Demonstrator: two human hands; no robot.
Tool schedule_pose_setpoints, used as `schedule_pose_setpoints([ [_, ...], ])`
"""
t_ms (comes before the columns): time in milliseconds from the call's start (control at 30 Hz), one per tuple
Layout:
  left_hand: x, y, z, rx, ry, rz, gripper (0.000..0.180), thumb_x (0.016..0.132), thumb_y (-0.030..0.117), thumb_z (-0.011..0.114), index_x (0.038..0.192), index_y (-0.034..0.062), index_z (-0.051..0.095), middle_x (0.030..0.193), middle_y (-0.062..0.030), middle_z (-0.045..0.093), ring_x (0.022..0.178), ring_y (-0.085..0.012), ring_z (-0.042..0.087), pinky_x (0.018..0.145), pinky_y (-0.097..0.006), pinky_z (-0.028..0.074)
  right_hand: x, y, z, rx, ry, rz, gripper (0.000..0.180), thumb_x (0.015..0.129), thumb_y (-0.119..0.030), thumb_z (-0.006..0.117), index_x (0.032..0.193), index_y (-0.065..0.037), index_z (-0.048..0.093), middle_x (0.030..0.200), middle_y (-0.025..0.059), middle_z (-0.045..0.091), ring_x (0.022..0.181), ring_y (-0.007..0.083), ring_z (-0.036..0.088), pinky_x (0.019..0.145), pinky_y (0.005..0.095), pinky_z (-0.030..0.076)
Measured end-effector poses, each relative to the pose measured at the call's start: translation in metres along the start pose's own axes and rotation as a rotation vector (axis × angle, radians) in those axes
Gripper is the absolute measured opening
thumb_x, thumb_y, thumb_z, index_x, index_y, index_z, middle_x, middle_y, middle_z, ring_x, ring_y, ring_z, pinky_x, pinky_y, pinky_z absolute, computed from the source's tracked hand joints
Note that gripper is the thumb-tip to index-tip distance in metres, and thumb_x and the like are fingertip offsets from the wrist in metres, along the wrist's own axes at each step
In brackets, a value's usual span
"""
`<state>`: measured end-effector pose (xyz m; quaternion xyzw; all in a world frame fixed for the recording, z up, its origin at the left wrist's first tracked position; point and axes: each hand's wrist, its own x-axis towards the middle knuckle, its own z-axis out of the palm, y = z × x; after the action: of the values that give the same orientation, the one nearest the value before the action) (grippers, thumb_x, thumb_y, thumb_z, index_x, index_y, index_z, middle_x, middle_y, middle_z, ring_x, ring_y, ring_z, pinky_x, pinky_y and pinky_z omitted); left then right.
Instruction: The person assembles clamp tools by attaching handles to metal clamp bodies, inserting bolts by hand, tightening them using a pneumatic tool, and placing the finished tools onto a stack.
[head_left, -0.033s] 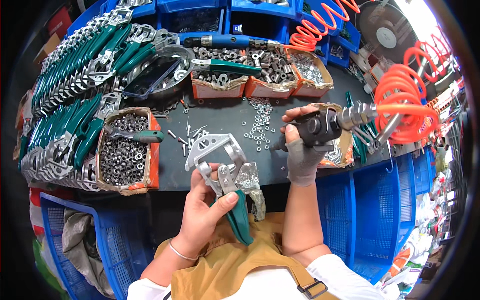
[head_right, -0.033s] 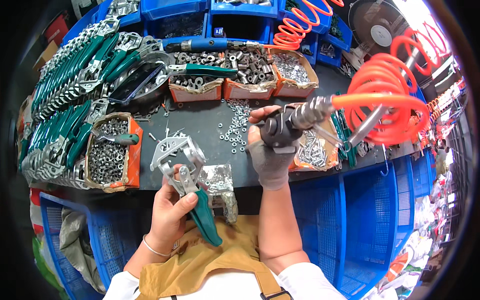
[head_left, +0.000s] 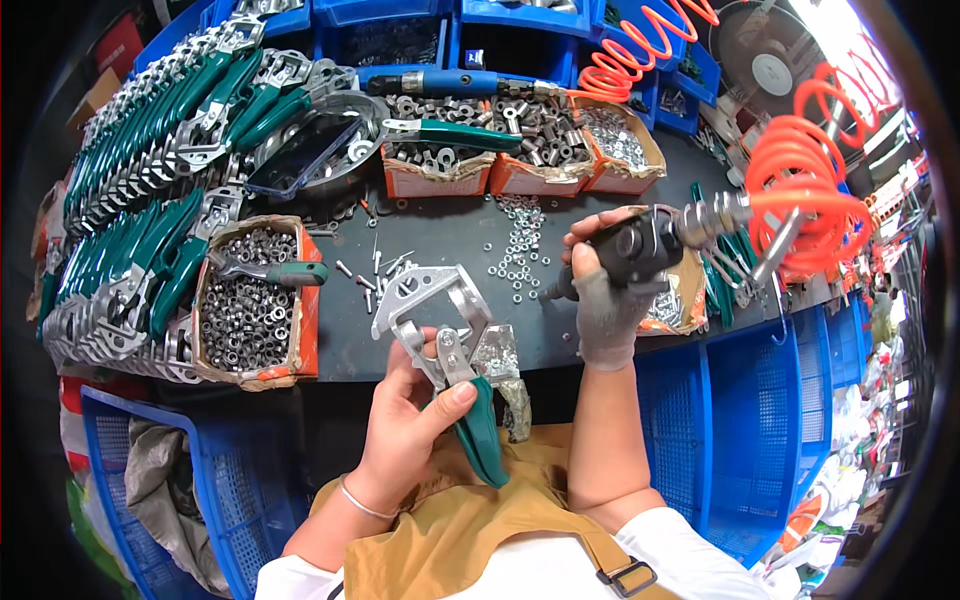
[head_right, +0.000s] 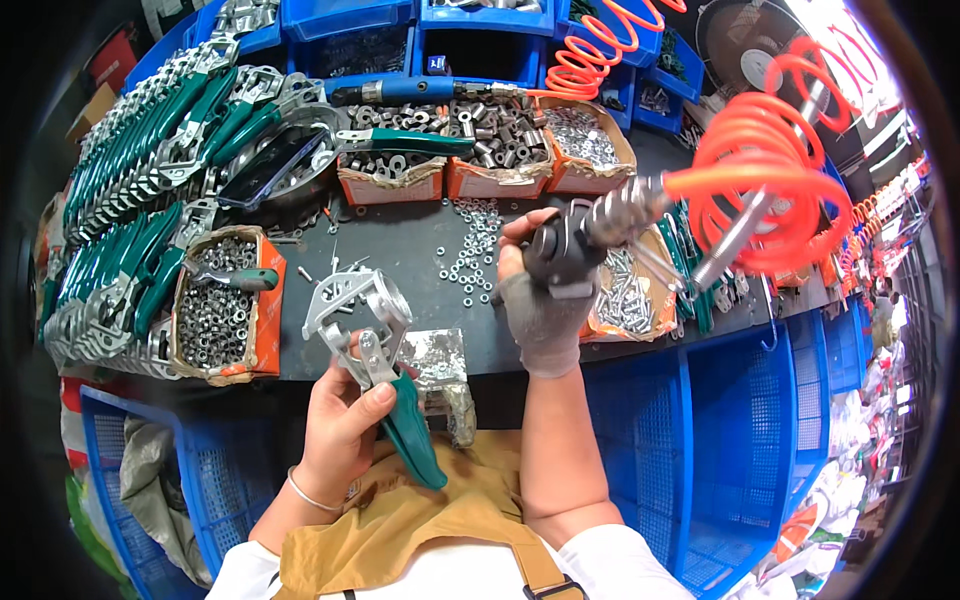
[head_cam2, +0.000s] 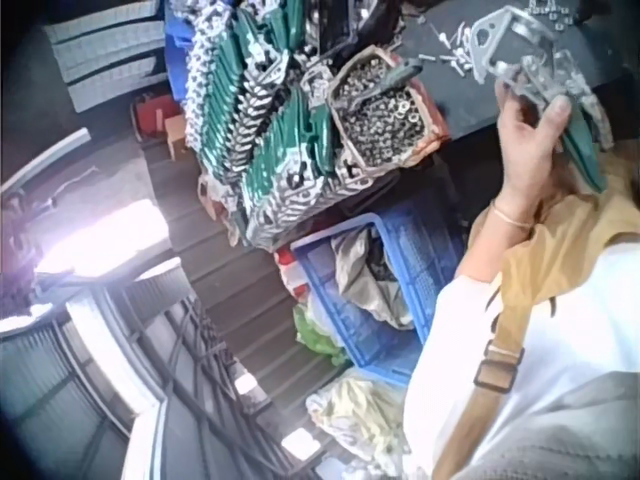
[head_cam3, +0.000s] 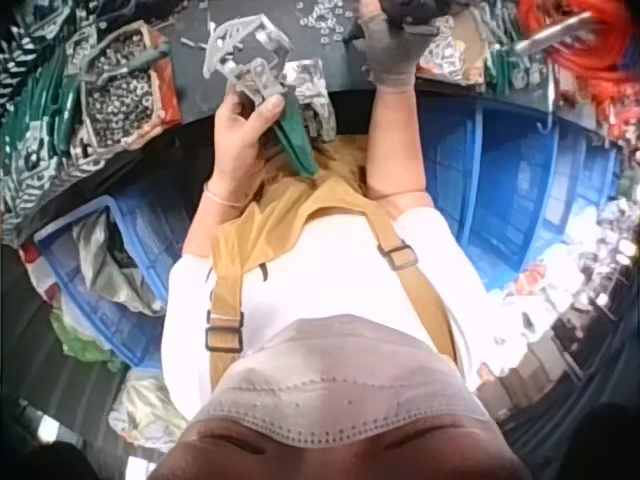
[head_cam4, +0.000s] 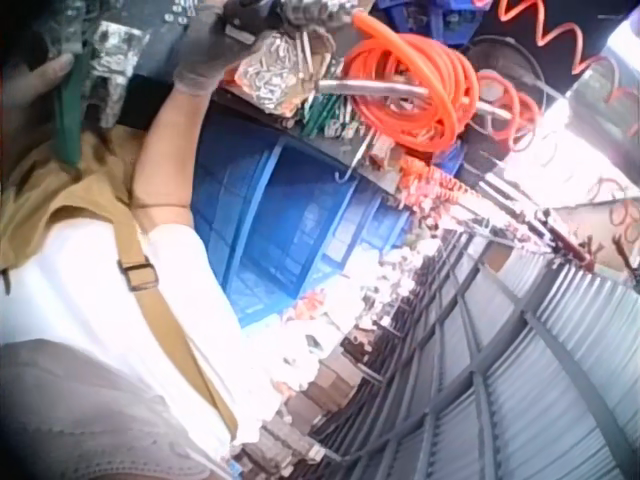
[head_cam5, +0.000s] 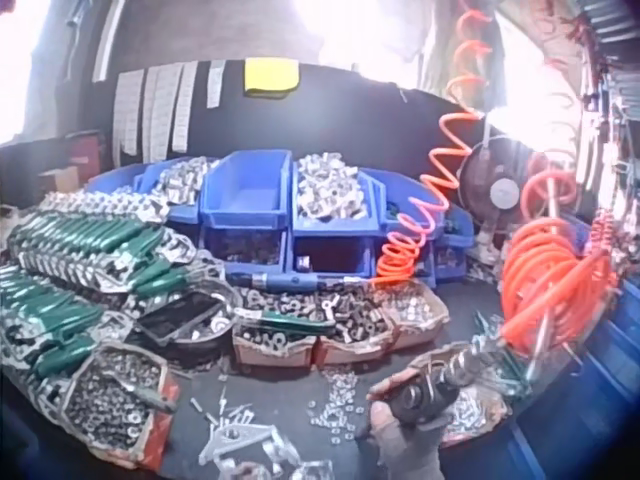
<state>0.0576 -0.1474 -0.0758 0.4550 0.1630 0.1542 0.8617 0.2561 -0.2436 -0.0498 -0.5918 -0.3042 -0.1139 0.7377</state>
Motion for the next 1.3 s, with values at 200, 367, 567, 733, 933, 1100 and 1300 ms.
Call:
schedule_pose_setpoints([
  [200,0.004,-0.001,0.019,-0.599,-0.132,-0.056,0.054,0.091,0.027,0.065,0.133,0.0018,0.042,0.129,-0.0133,0.049,0.113,-0.0283,0.057,0.093,-0.041,0.051,0.053,0.028,0.003,-0.628,-0.042,0.309,0.035,0.076,-0.012,0.065,0.108,-0.001,0.056,0.082,0.0065,0.062,0.064,0.0155,0.060,0.060,0.0285,0.050],
  [367,0.001,-0.003,0.015,-0.707,-0.193,-0.130,0.062,0.088,0.034,0.062,0.138,0.0058,0.038,0.121,-0.0066,0.050,0.110,-0.0258,0.056,0.091,-0.040,0.052,0.022,0.038,0.004,-1.250,-0.186,-0.116,0.050,0.083,-0.026,0.067,0.123,-0.001,0.049,0.118,0.0233,0.053,0.109,0.0399,0.052,0.093,0.0455,0.044],
  [567,-0.002,-0.008,0.004,-0.536,-0.196,-0.207,0.072,0.087,0.038,0.061,0.147,0.0119,0.030,0.118,-0.0004,0.049,0.087,-0.0138,0.053,0.067,-0.030,0.051,-0.048,-0.094,0.029,-0.414,-0.587,0.344,0.018,0.086,-0.016,0.066,0.093,0.000,0.063,0.071,0.0124,0.064,0.065,0.0286,0.066,0.057,0.0369,0.050],
  [733,-0.005,-0.007,0.008,-0.955,-0.431,-0.271,0.071,0.097,0.053,0.041,0.151,0.0140,0.018,0.112,-0.0042,0.052,0.069,-0.0152,0.047,0.040,-0.023,0.040,-0.064,-0.098,0.023,-0.296,-0.430,0.286,0.011,0.089,-0.009,0.064,0.093,0.001,0.063,0.066,0.0123,0.064,0.053,0.0180,0.065,0.049,0.0282,0.048],
  [933,-0.013,0.002,0.011,-1.183,-0.601,-0.511,0.068,0.099,0.056,0.027,0.152,0.0155,0.012,0.106,-0.0108,0.052,0.062,-0.0170,0.043,0.032,-0.022,0.036,-0.046,-0.091,0.004,-0.690,-0.635,-0.734,0.020,0.073,-0.014,0.074,0.091,-0.008,0.066,0.080,0.0015,0.058,0.066,0.0164,0.059,0.051,0.0293,0.047],
  [1100,-0.016,-0.008,0.007,-1.077,-0.696,-0.482,0.066,0.098,0.053,0.033,0.146,0.0085,0.024,0.109,-0.0102,0.053,0.067,-0.0184,0.047,0.040,-0.026,0.043,-0.034,-0.098,-0.006,-0.755,-0.793,-0.968,0.017,0.074,-0.013,0.073,0.088,-0.008,0.066,0.082,0.0005,0.058,0.067,0.0158,0.058,0.051,0.0298,0.047],
  [1300,-0.020,-0.007,0.018,-0.169,-0.071,0.211,0.063,0.086,0.037,0.064,0.137,0.0089,0.039,0.128,-0.0122,0.054,0.101,-0.0237,0.059,0.088,-0.036,0.048,-0.060,-0.099,0.007,-0.016,-0.705,0.768,0.032,0.095,-0.028,0.058,0.077,-0.002,0.061,0.055,0.0063,0.052,0.050,0.0126,0.051,0.049,0.0292,0.043],
])
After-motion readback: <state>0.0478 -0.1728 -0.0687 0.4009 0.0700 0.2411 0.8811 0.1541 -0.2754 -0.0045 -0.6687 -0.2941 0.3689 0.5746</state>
